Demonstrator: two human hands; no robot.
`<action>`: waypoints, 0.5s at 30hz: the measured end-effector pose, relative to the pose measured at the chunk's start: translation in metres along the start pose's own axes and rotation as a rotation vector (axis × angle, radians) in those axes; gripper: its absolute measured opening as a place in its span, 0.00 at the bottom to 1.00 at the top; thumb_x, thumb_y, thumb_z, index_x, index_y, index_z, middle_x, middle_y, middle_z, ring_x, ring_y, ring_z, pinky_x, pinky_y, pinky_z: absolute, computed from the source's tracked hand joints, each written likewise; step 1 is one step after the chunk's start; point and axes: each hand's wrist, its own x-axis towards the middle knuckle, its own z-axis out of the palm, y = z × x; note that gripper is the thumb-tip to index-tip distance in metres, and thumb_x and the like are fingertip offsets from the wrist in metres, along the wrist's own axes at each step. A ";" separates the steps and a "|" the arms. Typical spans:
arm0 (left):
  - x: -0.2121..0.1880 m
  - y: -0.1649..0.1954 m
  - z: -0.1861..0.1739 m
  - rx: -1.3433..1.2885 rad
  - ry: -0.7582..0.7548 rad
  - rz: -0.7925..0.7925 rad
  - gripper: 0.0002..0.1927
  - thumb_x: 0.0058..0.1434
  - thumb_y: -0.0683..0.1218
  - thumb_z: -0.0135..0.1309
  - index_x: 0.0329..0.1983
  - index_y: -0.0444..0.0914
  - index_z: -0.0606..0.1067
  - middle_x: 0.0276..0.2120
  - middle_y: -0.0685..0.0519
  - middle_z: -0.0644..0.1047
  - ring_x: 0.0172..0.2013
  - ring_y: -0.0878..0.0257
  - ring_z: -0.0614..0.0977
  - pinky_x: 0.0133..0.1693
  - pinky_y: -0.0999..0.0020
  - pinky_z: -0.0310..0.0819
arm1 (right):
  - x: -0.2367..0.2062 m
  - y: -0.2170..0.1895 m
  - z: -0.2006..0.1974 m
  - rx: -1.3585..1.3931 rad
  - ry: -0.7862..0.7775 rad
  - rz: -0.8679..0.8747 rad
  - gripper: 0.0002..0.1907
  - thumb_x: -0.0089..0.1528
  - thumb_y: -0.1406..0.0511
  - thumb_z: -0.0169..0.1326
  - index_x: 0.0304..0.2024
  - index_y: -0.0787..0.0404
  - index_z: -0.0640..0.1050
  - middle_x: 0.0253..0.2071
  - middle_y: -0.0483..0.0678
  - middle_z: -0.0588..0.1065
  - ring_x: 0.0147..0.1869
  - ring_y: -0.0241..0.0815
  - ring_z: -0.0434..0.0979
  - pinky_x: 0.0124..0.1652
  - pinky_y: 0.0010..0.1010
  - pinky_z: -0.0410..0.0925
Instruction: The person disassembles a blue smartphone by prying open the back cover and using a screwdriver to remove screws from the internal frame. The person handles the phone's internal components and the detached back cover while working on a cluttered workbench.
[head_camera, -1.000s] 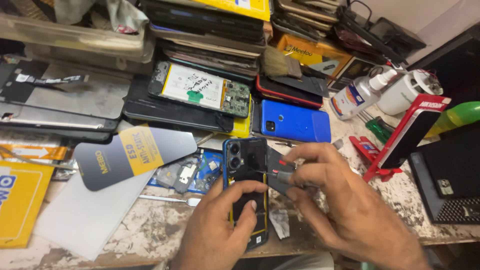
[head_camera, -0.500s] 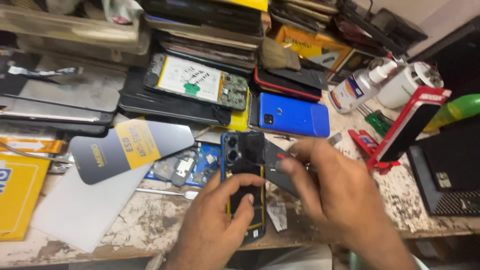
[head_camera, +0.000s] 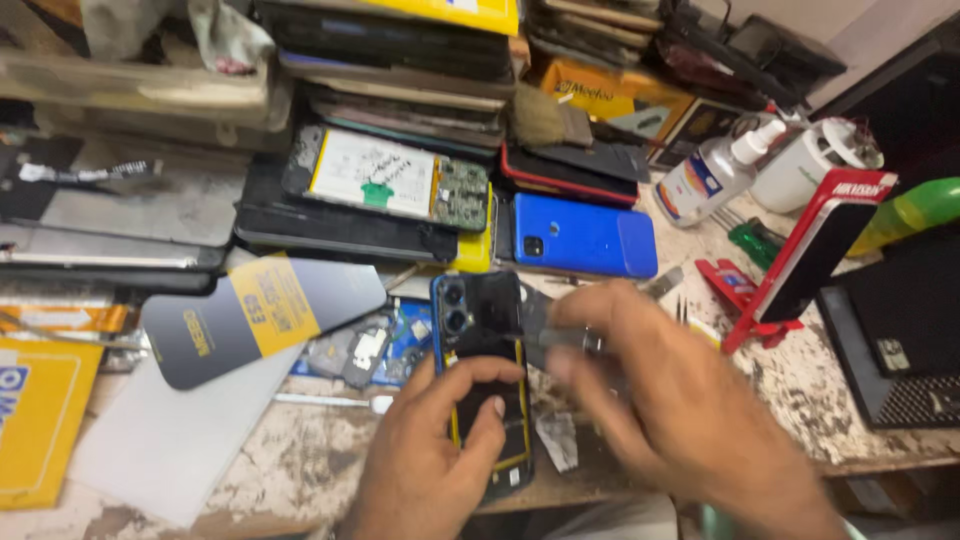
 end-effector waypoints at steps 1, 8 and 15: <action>0.003 -0.003 -0.002 -0.017 -0.025 -0.017 0.14 0.59 0.43 0.55 0.48 0.44 0.81 0.47 0.51 0.80 0.49 0.57 0.81 0.46 0.65 0.80 | 0.003 0.001 -0.001 0.041 0.042 -0.199 0.21 0.61 0.68 0.58 0.52 0.69 0.67 0.46 0.60 0.76 0.44 0.54 0.81 0.41 0.39 0.73; 0.004 -0.005 -0.002 -0.041 -0.025 -0.027 0.14 0.58 0.42 0.55 0.47 0.43 0.81 0.47 0.51 0.81 0.50 0.57 0.81 0.46 0.65 0.80 | 0.004 0.002 0.002 0.064 -0.010 -0.020 0.16 0.62 0.69 0.59 0.51 0.62 0.71 0.45 0.55 0.78 0.45 0.50 0.83 0.40 0.34 0.75; 0.000 -0.001 -0.002 -0.029 -0.074 -0.130 0.17 0.56 0.42 0.55 0.48 0.47 0.82 0.46 0.52 0.80 0.49 0.59 0.81 0.47 0.65 0.79 | -0.001 -0.009 0.010 0.004 -0.023 0.160 0.17 0.60 0.67 0.62 0.50 0.59 0.72 0.39 0.48 0.79 0.41 0.45 0.84 0.39 0.34 0.74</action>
